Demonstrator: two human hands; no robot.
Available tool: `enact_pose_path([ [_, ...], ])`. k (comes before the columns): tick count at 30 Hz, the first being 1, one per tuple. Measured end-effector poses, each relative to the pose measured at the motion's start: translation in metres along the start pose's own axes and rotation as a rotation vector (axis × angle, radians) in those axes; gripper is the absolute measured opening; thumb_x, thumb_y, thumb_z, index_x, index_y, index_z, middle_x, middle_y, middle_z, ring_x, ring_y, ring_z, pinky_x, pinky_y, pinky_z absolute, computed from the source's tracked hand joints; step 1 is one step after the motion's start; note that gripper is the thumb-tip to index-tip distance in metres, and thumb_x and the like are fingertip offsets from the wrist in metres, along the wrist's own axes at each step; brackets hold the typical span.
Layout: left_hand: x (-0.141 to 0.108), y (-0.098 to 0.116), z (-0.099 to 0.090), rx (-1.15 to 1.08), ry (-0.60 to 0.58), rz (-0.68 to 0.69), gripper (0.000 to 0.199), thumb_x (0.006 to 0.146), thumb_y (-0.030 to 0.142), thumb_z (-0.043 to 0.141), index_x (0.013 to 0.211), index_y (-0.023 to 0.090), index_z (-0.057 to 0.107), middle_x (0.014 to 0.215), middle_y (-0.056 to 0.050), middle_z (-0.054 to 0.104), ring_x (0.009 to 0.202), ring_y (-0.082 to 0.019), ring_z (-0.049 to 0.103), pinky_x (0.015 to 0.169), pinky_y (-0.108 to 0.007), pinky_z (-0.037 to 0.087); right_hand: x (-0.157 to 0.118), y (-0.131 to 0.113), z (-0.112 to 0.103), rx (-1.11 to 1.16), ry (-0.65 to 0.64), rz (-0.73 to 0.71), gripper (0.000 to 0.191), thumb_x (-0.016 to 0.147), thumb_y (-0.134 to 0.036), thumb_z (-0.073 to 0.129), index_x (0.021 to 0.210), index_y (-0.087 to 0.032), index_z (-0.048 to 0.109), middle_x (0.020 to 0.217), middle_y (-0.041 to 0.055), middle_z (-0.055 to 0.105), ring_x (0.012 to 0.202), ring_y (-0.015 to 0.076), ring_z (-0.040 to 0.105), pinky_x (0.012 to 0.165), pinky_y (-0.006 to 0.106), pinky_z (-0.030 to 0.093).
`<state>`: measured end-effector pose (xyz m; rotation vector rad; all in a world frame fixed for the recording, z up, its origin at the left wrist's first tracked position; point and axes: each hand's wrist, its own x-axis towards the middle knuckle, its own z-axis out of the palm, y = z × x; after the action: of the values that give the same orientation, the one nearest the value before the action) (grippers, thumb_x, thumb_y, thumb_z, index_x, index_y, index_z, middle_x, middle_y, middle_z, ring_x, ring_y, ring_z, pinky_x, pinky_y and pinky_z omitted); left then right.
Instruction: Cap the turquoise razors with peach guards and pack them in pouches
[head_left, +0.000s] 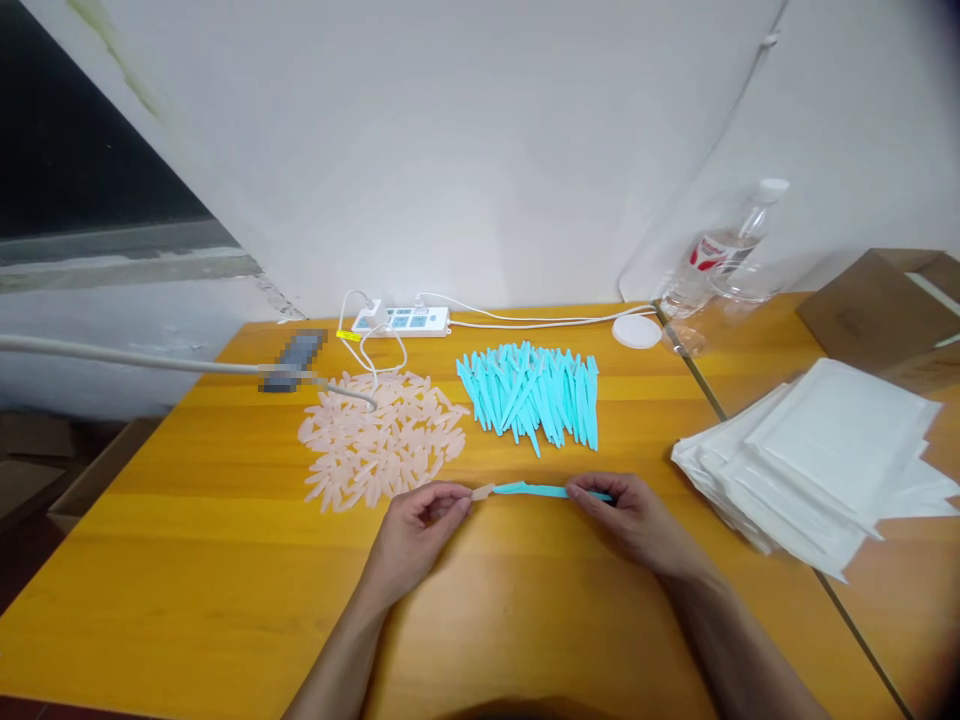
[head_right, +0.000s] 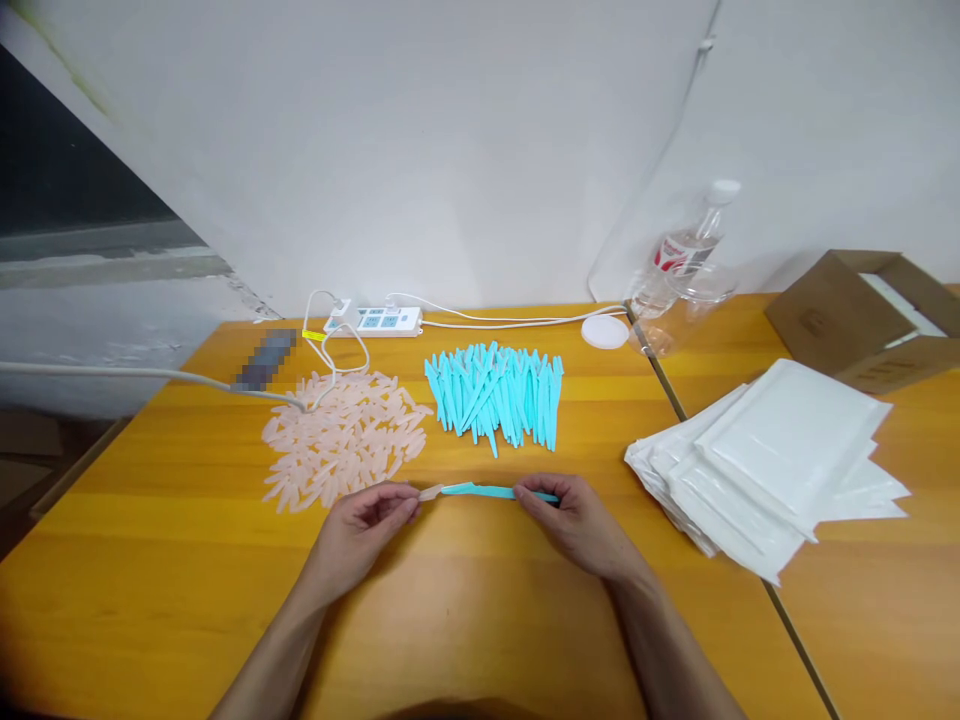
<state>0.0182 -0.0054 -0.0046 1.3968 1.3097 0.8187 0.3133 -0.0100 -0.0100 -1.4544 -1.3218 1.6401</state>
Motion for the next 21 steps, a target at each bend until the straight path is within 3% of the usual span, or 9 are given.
enact_pose_path([
  [4, -0.003, -0.001, -0.001, 0.012, -0.005, 0.009, 0.022, 0.088, 0.038, 0.070, 0.094, 0.018, 0.077, 0.084, -0.005, 0.076, 0.074, -0.015, 0.066, 0.069, -0.022, 0.051, 0.000, 0.000, 0.000, -0.020, -0.010, 0.000, 0.046, 0.090, -0.060, 0.060, 0.090, -0.016, 0.071, 0.075, 0.0001, 0.061, 0.062, 0.0107, 0.044, 0.054, 0.023, 0.032],
  [11, 0.000, 0.006, 0.018, 0.071, -0.068, 0.061, 0.019, 0.091, 0.036, 0.066, 0.095, 0.020, 0.076, 0.085, -0.004, 0.075, 0.075, -0.015, 0.066, 0.070, -0.023, 0.050, -0.001, 0.001, 0.002, -0.127, -0.034, -0.045, 0.045, 0.092, -0.058, 0.056, 0.088, -0.016, 0.072, 0.077, 0.0012, 0.064, 0.066, 0.0136, 0.050, 0.058, 0.025, 0.036],
  [17, 0.004, 0.005, 0.021, 0.212, -0.102, 0.121, 0.021, 0.094, 0.034, 0.062, 0.104, 0.022, 0.076, 0.090, -0.004, 0.075, 0.077, -0.015, 0.065, 0.070, -0.025, 0.048, -0.018, -0.015, 0.007, -0.453, 0.012, -0.244, 0.032, 0.097, -0.040, 0.055, 0.083, -0.020, 0.075, 0.083, 0.0036, 0.068, 0.074, 0.0165, 0.060, 0.067, 0.026, 0.042],
  [21, 0.008, 0.010, 0.019, 0.304, -0.147, 0.163, 0.019, 0.095, 0.030, 0.059, 0.102, 0.022, 0.075, 0.084, -0.002, 0.073, 0.071, -0.015, 0.062, 0.066, -0.025, 0.045, -0.026, -0.017, 0.009, -0.559, 0.006, -0.252, 0.031, 0.098, -0.035, 0.052, 0.081, -0.021, 0.075, 0.082, 0.0034, 0.067, 0.072, 0.0153, 0.061, 0.065, 0.026, 0.042],
])
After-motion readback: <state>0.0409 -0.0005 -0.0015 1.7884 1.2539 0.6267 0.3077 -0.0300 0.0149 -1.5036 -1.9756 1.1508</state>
